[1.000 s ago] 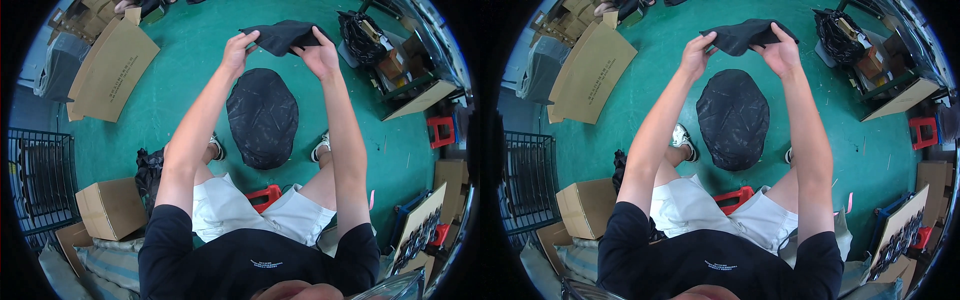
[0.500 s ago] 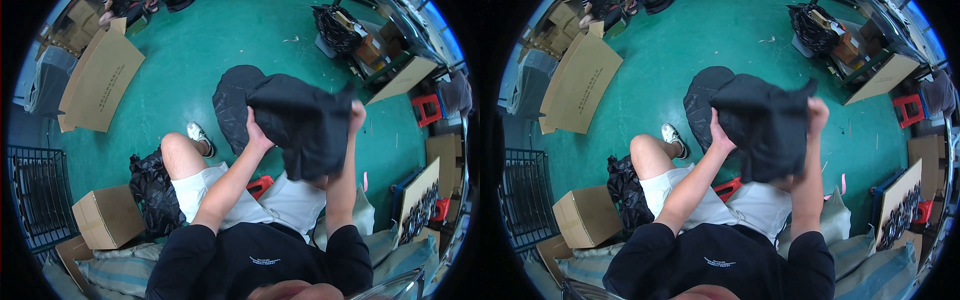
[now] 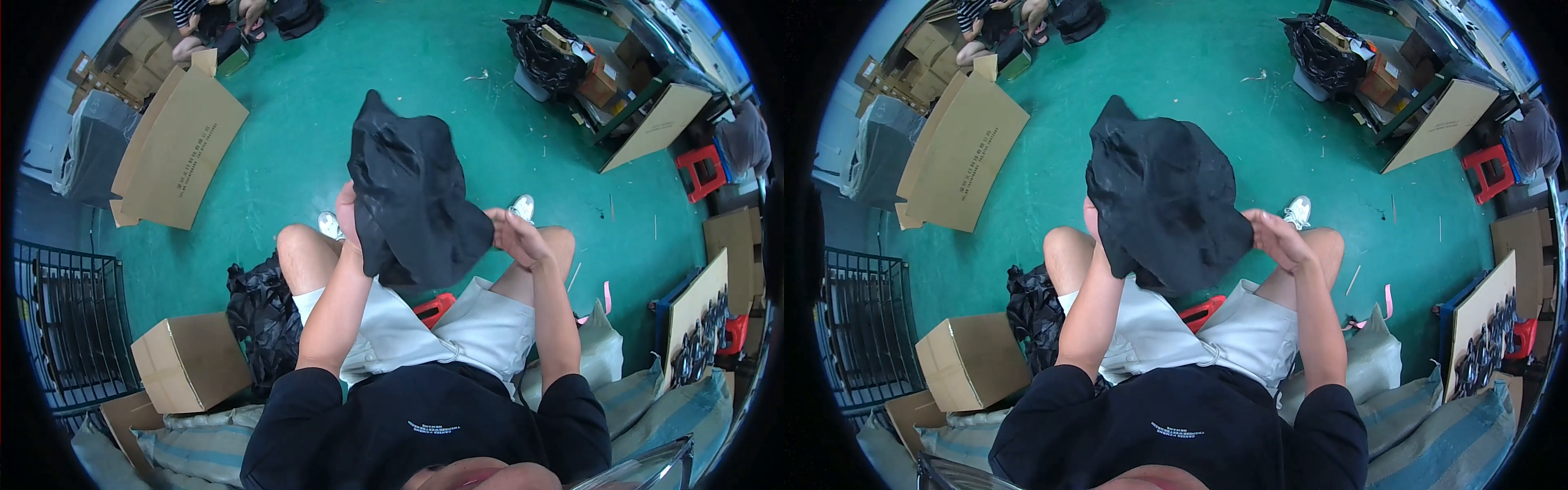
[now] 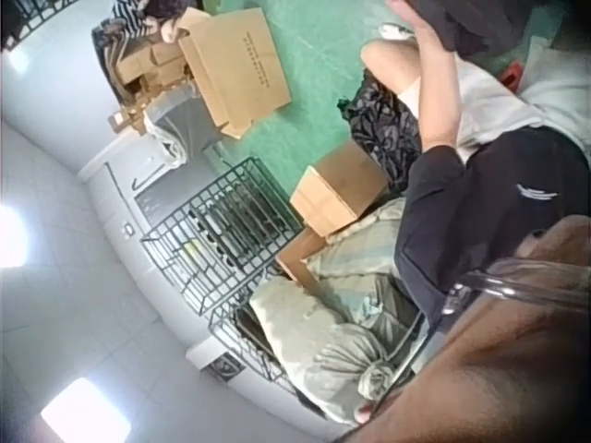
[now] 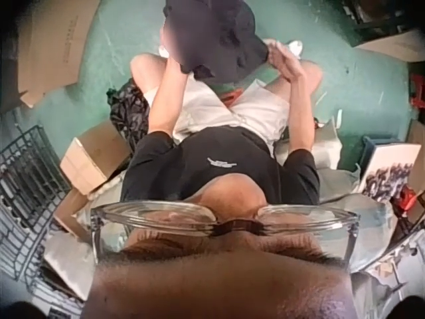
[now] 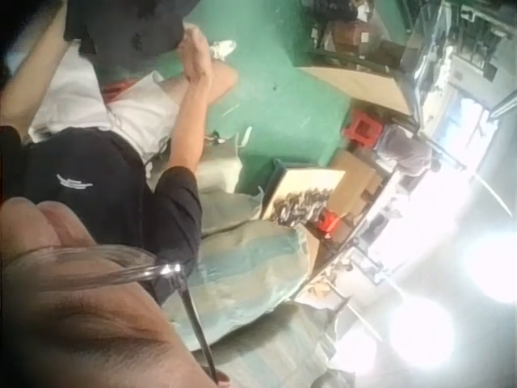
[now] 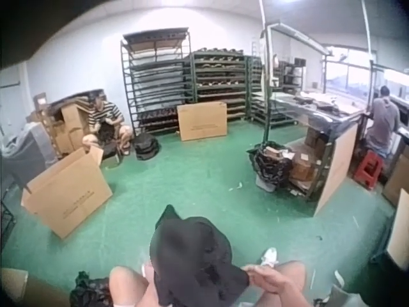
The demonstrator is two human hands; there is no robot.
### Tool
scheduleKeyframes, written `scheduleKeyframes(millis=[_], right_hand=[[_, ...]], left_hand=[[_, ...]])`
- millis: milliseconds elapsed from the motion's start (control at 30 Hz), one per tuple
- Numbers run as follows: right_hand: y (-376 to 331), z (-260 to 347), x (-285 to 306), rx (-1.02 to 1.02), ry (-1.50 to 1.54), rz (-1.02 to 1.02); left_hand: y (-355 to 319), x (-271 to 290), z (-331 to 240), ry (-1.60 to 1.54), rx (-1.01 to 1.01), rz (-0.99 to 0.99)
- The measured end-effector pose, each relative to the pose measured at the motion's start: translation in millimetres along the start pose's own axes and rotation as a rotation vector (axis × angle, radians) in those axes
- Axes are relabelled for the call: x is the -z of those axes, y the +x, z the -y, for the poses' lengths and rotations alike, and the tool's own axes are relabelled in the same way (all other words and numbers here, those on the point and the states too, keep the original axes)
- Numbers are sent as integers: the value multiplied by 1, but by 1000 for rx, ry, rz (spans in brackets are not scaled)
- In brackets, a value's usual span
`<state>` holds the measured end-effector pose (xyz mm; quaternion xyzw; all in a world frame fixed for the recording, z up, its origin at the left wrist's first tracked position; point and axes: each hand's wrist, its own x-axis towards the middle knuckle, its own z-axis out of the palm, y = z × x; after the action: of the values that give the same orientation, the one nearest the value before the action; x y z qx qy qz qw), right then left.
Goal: Inspect and organize black fabric protective covers in a workshop setting.
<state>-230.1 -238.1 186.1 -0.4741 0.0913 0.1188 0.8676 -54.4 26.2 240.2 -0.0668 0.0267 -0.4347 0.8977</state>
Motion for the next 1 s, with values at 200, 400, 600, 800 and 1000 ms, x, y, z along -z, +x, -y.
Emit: scheduleKeyframes(millis=[200, 400, 600, 800, 1000], right_hand=[[45, 36, -56, 272, 128, 58], [59, 14, -48, 109, 480, 480], [21, 34, -37, 91, 32, 286], [-3, 59, -53, 138, -226, 91], [-7, 67, -48, 117, -227, 43]], left_hand=[[-21, -31, 28, 134, 161, 187], [-30, -40, 27, 33, 281, 212], [-51, -39, -16, 802, 259, -40], [-51, -39, -22, 935, 214, -149], [-42, -50, -7, 1167, 205, -77]])
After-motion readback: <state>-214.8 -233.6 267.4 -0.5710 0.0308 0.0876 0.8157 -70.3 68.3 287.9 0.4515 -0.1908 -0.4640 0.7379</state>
